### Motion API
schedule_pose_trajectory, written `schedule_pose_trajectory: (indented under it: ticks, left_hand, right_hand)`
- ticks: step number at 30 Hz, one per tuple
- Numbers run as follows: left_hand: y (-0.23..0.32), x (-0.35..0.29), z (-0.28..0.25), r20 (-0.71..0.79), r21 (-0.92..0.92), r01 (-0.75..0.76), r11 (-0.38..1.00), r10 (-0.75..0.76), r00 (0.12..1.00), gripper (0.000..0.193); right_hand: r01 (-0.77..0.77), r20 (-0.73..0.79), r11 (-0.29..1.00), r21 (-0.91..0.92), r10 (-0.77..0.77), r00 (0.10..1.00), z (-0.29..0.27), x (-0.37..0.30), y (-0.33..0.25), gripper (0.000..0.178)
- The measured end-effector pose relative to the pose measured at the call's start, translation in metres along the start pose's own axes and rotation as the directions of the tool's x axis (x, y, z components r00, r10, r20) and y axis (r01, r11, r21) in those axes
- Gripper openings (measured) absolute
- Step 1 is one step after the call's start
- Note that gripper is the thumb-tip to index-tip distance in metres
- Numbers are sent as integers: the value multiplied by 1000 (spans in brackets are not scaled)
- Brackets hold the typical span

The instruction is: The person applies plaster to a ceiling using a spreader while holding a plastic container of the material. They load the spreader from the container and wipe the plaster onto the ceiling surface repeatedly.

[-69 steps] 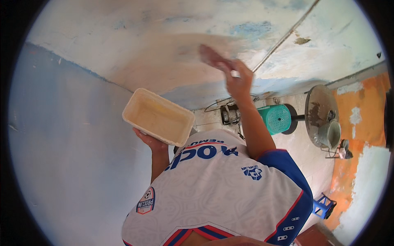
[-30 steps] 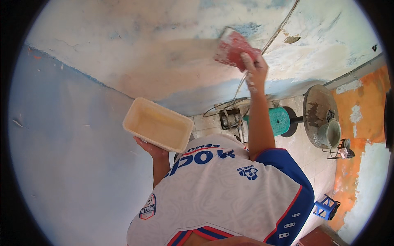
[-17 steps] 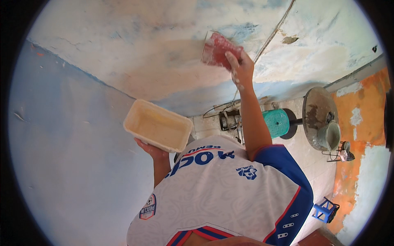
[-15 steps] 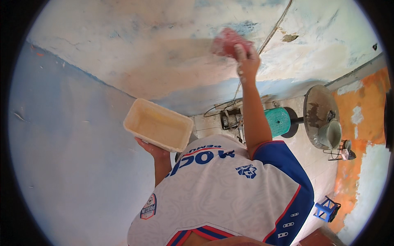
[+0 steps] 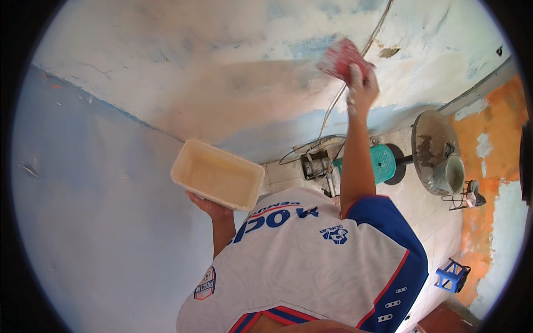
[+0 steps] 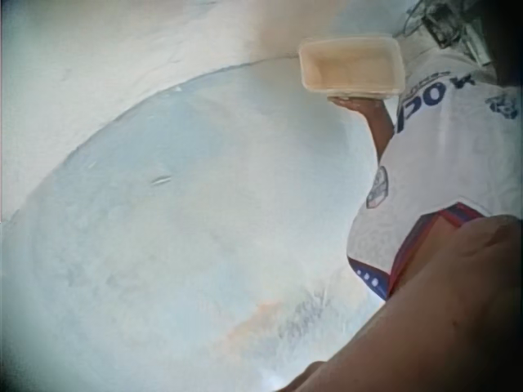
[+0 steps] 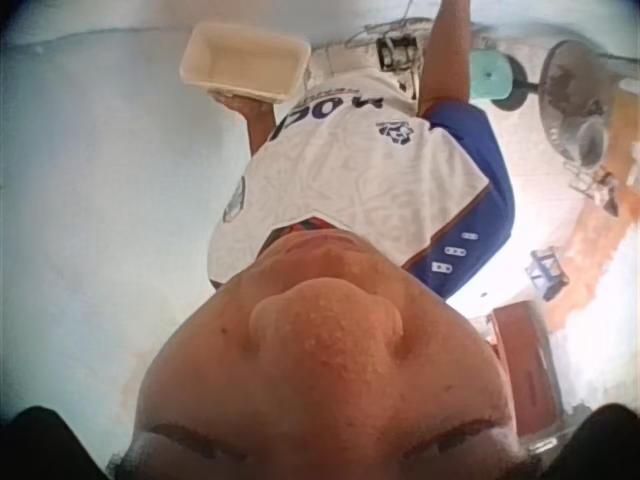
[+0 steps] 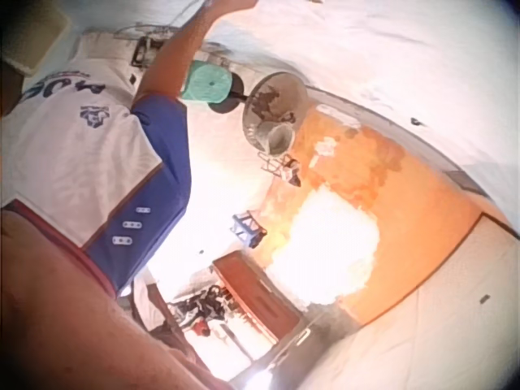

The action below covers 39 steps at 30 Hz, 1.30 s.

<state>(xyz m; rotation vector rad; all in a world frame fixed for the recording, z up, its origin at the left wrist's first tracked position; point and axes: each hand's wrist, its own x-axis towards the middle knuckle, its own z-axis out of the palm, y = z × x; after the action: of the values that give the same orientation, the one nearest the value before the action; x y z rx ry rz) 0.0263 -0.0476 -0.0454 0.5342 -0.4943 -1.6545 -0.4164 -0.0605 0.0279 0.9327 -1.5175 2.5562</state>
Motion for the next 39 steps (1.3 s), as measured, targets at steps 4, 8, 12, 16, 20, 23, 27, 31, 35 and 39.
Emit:
schedule_pose_trajectory:
  ticks: [4,8,12,16,20,23,27,31,35,39]
  left_hand:
    - [7,-3,7,-41,13,12,1000,-12,999,75]
    - [12,-2,-13,-86,58,36,998,-31,996,74]
    - [23,12,-27,22,-23,11,1000,-10,1000,74]
    - [31,22,-27,20,-58,48,997,-47,999,73]
    - [29,32,-30,43,-71,89,993,-86,995,73]
    - [31,38,-30,73,-73,95,993,-89,993,73]
    - [27,41,-52,168,118,-38,992,18,986,74]
    - [34,39,-43,37,-76,106,991,-103,994,74]
    - [37,43,-47,62,-75,128,989,-123,990,73]
    - [37,44,-43,48,-43,62,997,-60,997,72]
  right_hand:
    - [-79,172,993,-85,92,981,39,-47,-65,15]
    - [156,386,907,-391,8,922,72,-74,-35,18]
    - [23,11,966,-258,-20,1000,30,-27,-24,17]
    - [92,34,928,-362,-86,996,28,-46,-58,16]
    - [285,545,840,-462,15,838,86,-89,-49,12]
    - [200,325,886,-418,-60,944,72,-50,-35,16]
    - [53,-66,918,-394,-85,994,-11,1,-32,22]
    - [48,69,956,-289,-29,997,44,-59,-65,17]
    - [190,403,867,-460,14,915,90,-99,-50,17]
    - [-65,102,970,-233,91,991,28,-33,-6,20]
